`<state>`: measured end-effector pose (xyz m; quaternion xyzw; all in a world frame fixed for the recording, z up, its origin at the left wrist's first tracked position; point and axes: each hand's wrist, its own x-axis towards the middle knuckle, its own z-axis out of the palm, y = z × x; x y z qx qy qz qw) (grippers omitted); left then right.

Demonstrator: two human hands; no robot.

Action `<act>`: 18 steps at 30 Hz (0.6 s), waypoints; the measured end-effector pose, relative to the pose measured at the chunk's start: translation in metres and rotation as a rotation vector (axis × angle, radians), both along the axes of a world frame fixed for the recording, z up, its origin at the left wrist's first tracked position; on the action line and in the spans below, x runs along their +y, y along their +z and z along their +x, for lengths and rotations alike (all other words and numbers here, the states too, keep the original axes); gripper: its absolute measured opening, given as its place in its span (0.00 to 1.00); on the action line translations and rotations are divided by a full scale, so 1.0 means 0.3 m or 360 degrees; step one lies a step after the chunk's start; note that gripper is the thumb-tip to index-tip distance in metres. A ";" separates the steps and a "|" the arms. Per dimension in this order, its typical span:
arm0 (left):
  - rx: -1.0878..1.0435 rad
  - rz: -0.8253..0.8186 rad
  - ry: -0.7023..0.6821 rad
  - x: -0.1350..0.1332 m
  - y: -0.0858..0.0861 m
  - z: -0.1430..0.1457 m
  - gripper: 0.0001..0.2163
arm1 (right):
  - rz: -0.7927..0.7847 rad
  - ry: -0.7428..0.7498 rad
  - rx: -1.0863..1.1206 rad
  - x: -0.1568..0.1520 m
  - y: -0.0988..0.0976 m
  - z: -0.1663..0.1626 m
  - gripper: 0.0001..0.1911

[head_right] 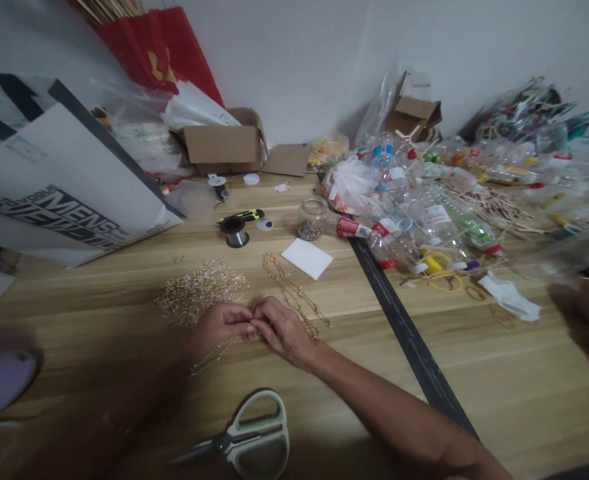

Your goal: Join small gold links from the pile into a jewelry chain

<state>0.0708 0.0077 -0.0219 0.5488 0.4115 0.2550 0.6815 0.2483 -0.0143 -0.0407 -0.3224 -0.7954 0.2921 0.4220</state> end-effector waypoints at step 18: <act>-0.0009 0.0054 0.0169 0.003 0.014 0.004 0.10 | -0.0162 -0.0094 -0.0113 -0.002 0.012 0.003 0.05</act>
